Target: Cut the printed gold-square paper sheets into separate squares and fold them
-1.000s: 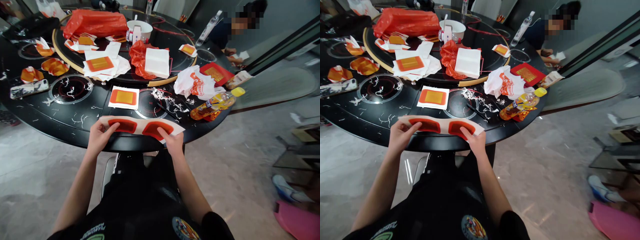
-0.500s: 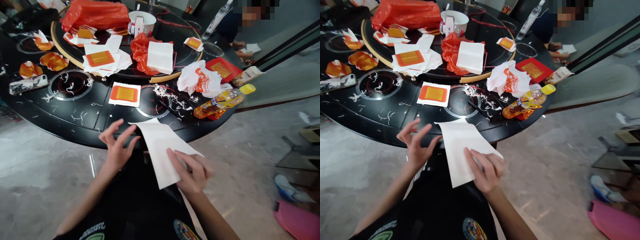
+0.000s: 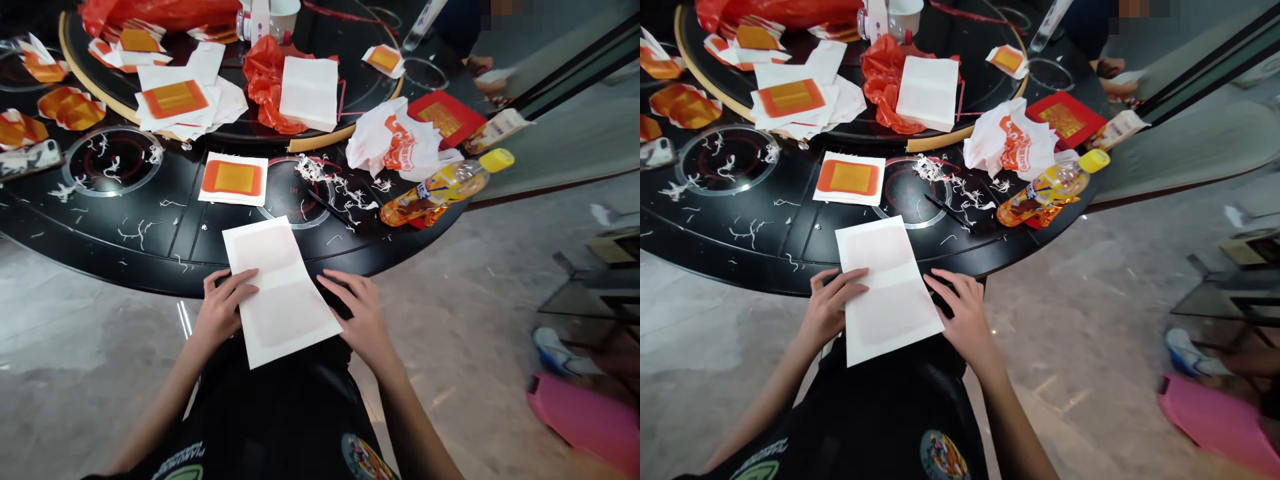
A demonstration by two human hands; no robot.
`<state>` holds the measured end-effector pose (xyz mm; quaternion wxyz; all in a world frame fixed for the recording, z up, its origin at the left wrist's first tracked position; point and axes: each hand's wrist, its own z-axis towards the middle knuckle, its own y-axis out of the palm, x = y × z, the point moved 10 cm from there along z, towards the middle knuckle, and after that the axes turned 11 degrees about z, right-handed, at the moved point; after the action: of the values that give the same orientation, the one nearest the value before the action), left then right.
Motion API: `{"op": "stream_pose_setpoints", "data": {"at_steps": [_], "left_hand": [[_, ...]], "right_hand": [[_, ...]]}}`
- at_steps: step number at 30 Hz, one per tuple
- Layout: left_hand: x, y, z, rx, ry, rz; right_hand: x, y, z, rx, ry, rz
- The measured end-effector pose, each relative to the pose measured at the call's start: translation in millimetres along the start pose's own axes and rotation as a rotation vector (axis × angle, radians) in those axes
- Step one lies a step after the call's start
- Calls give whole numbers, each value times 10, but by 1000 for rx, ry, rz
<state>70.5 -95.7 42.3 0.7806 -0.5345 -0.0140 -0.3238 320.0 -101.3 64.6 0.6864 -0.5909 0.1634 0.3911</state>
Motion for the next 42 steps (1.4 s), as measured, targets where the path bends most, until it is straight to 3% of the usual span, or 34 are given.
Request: {"op": "stream_pose_setpoints", "data": {"at_steps": [4,8,12,17,34,39,42], "left_hand": [[-48,-22,32,-24,-40,-55],[-184,1,59,-63,-230,-73],[-323,27,89,-91,-433,-90],[-496,-36,77,-53,-621,-132],[-481,-74,22,-42,-665,-187],[-422,-207,66,16,-634,-11],[-423,-178,23,-13,-631,41]], "right_hand": [[255,174,225,-86,74,181],[373,378,457,-52,184,257],[504,444,618,65,308,192],[462,477,691,104,307,25],[383,594,887,75,300,-66],[388,592,873,83,310,-67],[410,596,896,84,328,-48]]}}
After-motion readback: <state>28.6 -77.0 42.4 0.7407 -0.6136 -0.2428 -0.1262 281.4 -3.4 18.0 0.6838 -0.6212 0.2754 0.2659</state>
